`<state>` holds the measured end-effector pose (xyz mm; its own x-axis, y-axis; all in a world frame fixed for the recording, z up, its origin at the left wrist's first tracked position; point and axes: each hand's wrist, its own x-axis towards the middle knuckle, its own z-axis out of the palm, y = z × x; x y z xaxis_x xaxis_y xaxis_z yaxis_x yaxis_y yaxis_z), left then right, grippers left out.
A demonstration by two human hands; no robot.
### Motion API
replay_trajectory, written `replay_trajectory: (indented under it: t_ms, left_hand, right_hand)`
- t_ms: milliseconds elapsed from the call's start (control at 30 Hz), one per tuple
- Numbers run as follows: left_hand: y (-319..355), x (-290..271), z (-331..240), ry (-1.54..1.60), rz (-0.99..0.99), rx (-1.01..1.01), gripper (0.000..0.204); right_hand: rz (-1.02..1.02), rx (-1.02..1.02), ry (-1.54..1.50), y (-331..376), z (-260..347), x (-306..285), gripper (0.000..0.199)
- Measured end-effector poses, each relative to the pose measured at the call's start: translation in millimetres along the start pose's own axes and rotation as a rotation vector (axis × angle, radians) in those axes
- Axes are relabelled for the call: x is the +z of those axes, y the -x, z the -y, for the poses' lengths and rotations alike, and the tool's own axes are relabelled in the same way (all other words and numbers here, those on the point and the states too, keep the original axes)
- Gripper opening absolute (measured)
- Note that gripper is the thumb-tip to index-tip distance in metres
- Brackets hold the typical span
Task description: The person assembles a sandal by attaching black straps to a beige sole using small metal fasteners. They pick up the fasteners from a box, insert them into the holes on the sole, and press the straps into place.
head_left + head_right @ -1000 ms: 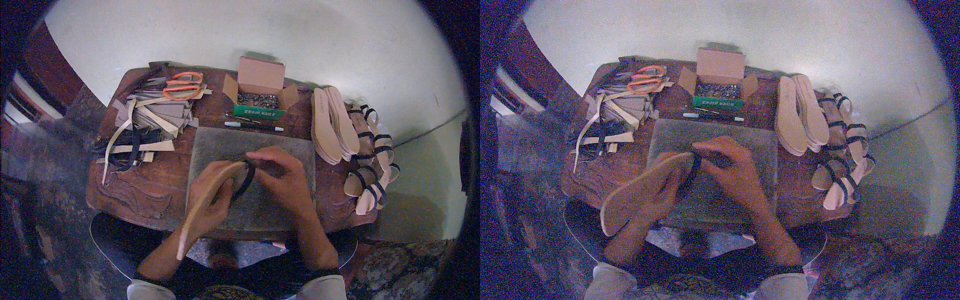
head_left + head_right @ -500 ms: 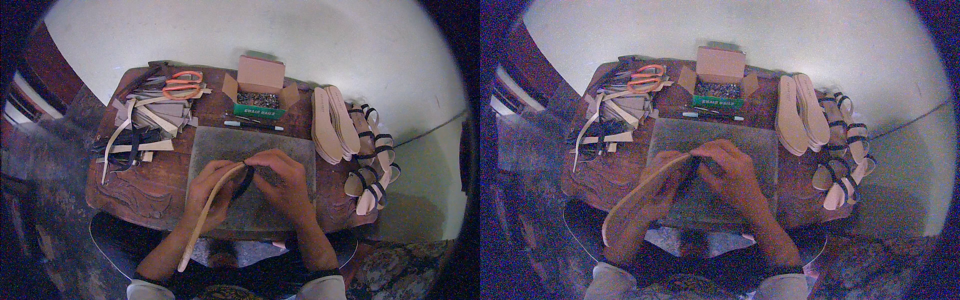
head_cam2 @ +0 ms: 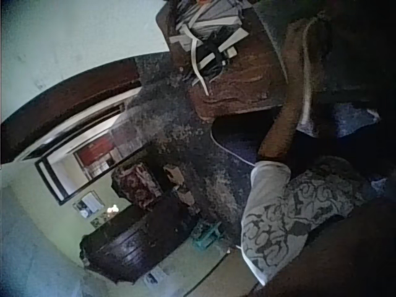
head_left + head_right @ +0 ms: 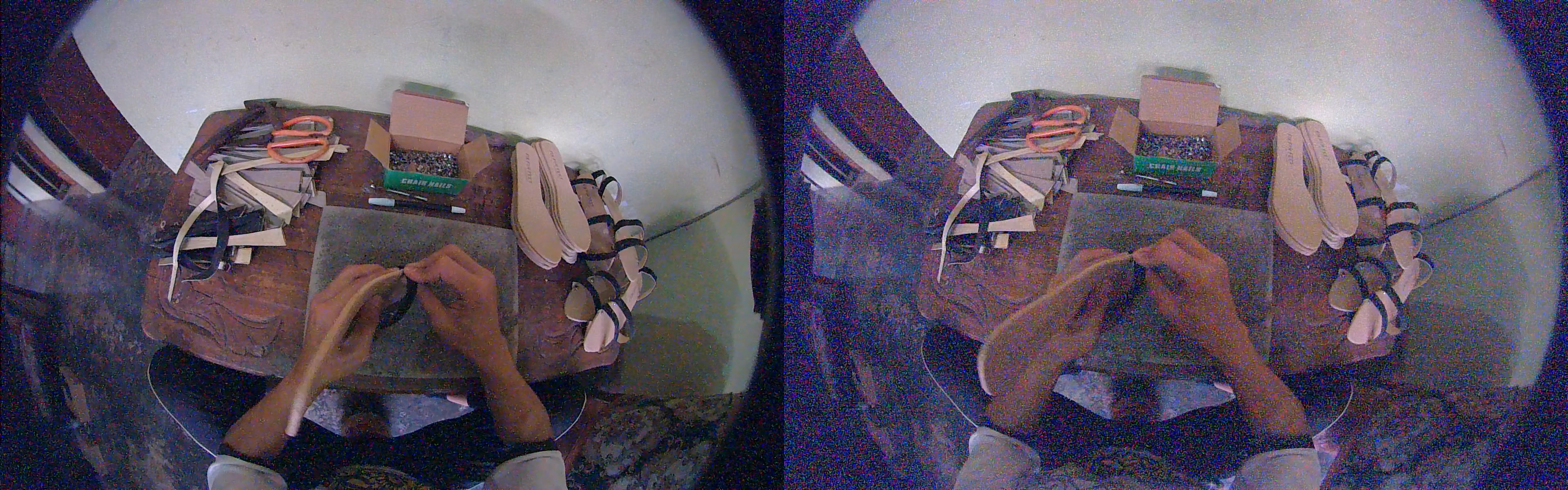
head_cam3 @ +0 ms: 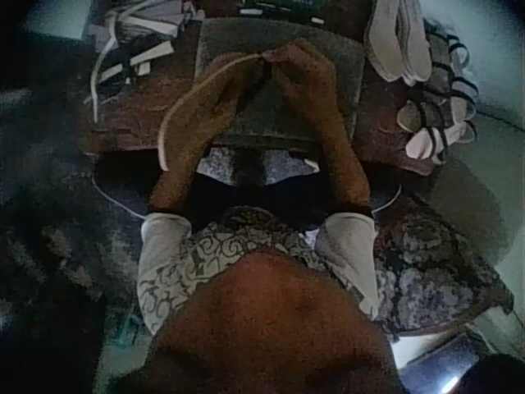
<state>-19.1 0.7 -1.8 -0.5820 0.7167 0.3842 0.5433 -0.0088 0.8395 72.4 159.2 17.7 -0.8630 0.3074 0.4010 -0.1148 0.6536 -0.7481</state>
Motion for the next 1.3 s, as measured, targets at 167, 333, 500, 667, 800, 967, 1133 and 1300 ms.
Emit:
replay_trajectory:
  t_ms: [167, 333, 500, 667, 800, 967, 1133, 1300]
  left_hand:
    - [-3.4, -1.0, -1.4, 0.090, -0.017, 0.032, 0.028]
    - [-7.0, -3.0, -4.1, 0.086, 0.014, 0.081, 0.030]
    - [4.7, 4.5, -1.2, 0.156, 0.033, -0.145, 0.029]
    - [-5.5, -5.8, -9.8, 0.096, 0.067, -0.014, 0.029]
    - [-7.2, -8.1, -17.3, 0.102, 0.116, -0.091, 0.029]
    - [10.4, 10.4, 10.8, 0.169, -0.019, -0.112, 0.029]
    - [9.5, 8.8, -0.7, 0.332, 0.001, -0.305, 0.028]
    - [7.2, 7.8, 6.0, 0.195, -0.028, -0.115, 0.027]
  right_hand:
    - [-0.021, -0.037, 0.004, -2.2, -1.9, 1.3, 0.028]
    - [0.006, -0.019, 0.055, -4.5, 0.8, -1.0, 0.037]
    - [0.016, -0.018, 0.072, -1.2, 1.8, -0.4, 0.038]
    - [0.068, -0.046, 0.065, -1.1, -3.0, -5.7, 0.034]
    - [0.051, -0.067, 0.006, -3.1, -9.2, -6.8, 0.035]
    - [0.040, -0.019, -0.055, -6.3, -10.4, -6.7, 0.027]
    - [0.046, -0.003, -0.119, -5.7, -16.3, -8.5, 0.025]
    - [0.048, -0.051, -0.165, -6.1, -20.6, -6.7, 0.025]
